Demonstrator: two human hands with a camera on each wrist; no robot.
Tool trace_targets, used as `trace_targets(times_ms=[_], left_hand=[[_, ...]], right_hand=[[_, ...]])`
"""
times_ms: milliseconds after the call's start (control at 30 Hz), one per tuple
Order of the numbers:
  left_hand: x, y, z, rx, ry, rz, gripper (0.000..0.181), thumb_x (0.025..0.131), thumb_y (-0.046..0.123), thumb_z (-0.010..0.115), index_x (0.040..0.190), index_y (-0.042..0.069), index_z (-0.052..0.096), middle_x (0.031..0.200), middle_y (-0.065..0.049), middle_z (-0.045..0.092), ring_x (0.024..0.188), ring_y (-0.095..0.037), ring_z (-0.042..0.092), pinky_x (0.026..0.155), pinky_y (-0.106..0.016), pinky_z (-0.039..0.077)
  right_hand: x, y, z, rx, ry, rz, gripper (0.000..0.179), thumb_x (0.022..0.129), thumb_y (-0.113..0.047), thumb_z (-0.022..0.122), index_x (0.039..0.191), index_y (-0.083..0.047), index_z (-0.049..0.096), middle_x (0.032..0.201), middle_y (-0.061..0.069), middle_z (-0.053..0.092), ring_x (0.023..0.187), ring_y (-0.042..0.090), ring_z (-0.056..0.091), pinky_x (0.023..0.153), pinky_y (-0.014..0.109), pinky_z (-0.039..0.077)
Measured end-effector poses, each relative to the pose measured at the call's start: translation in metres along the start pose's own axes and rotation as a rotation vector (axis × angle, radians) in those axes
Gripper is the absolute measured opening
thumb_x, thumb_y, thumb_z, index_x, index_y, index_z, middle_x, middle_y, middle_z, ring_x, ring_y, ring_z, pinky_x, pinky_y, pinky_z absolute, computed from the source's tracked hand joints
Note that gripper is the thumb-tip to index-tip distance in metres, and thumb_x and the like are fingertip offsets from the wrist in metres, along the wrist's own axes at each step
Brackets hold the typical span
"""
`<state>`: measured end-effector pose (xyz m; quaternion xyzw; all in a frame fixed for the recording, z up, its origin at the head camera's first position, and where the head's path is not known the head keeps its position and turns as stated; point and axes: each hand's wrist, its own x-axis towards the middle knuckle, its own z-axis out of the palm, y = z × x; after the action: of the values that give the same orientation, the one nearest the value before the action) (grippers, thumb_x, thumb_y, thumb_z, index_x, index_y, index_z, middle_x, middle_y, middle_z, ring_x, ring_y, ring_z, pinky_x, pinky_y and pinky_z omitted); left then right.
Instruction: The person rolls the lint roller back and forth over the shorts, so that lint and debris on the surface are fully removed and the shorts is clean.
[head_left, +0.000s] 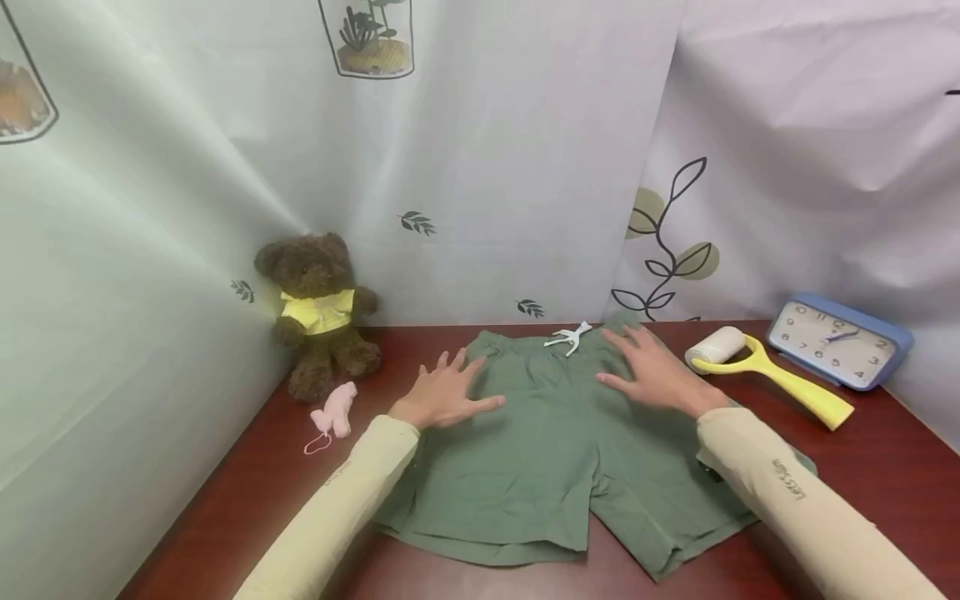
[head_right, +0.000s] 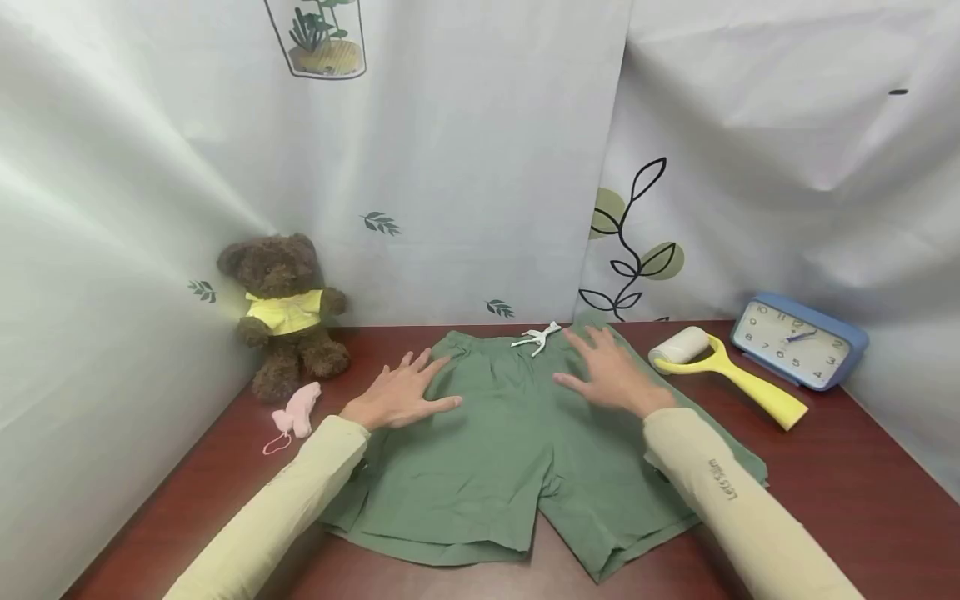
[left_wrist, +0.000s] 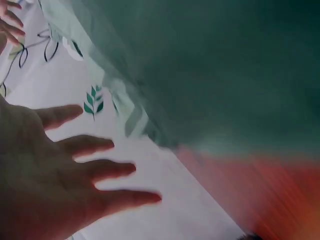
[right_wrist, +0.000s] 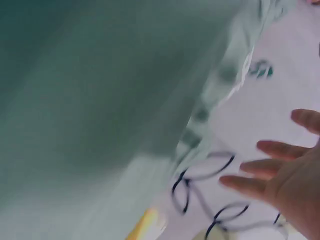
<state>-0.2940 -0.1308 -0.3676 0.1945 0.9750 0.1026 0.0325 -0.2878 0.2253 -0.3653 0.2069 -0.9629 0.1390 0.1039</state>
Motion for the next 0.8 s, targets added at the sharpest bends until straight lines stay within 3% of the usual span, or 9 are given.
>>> trace_targets(times_ms=[200,333,400,567,700,800], left_hand=[[-0.016,-0.022,-0.007,-0.066,-0.046,0.083,0.082,0.094,0.068,0.05,0.155,0.014,0.039,0.163,-0.02,0.033,0.152,-0.04,0.031,0.119,-0.061,0.034],[-0.025,-0.034,-0.009,-0.056,-0.039,0.132,0.075,0.097,0.063,0.05,0.151,0.011,0.045,0.16,-0.022,0.038,0.149,-0.037,0.039,0.119,-0.055,0.037],[-0.027,-0.038,-0.01,-0.048,-0.027,0.145,0.073,0.098,0.061,0.05,0.149,0.009,0.048,0.158,-0.023,0.04,0.146,-0.037,0.042,0.117,-0.055,0.039],[-0.03,-0.042,-0.014,-0.057,-0.008,0.162,0.069,0.099,0.055,0.052,0.146,0.005,0.05,0.155,-0.024,0.044,0.144,-0.038,0.045,0.116,-0.055,0.041],[-0.032,-0.043,-0.014,-0.054,-0.013,0.16,0.068,0.1,0.054,0.052,0.147,0.004,0.05,0.154,-0.023,0.046,0.145,-0.037,0.044,0.117,-0.055,0.04],[-0.032,-0.044,-0.012,-0.051,-0.005,0.168,0.067,0.1,0.052,0.052,0.146,0.004,0.051,0.152,-0.022,0.048,0.143,-0.036,0.046,0.116,-0.054,0.041]], right_hand=[[-0.023,0.053,-0.029,0.077,0.141,-0.019,0.07,0.093,-0.033,0.071,0.148,-0.001,0.045,0.142,0.035,0.047,0.124,0.053,0.05,0.098,0.071,0.042],[-0.046,0.095,-0.042,0.084,0.168,0.075,0.067,0.092,-0.034,0.072,0.146,-0.003,0.049,0.135,0.034,0.05,0.116,0.05,0.051,0.088,0.068,0.043],[-0.058,0.116,-0.046,0.08,0.169,0.12,0.066,0.092,-0.034,0.072,0.145,-0.002,0.05,0.126,0.033,0.054,0.109,0.047,0.051,0.081,0.059,0.044],[-0.08,0.153,-0.049,0.073,0.134,0.187,0.068,0.088,-0.033,0.076,0.139,0.006,0.053,0.11,0.033,0.061,0.09,0.035,0.056,0.066,0.032,0.037],[-0.085,0.164,-0.05,0.107,0.022,0.248,0.074,0.089,-0.037,0.075,0.14,0.01,0.05,0.12,0.041,0.06,0.094,0.04,0.062,0.066,0.029,0.039],[-0.085,0.167,-0.051,0.113,-0.029,0.264,0.069,0.09,-0.033,0.075,0.14,0.008,0.051,0.121,0.042,0.06,0.094,0.042,0.063,0.066,0.029,0.039]])
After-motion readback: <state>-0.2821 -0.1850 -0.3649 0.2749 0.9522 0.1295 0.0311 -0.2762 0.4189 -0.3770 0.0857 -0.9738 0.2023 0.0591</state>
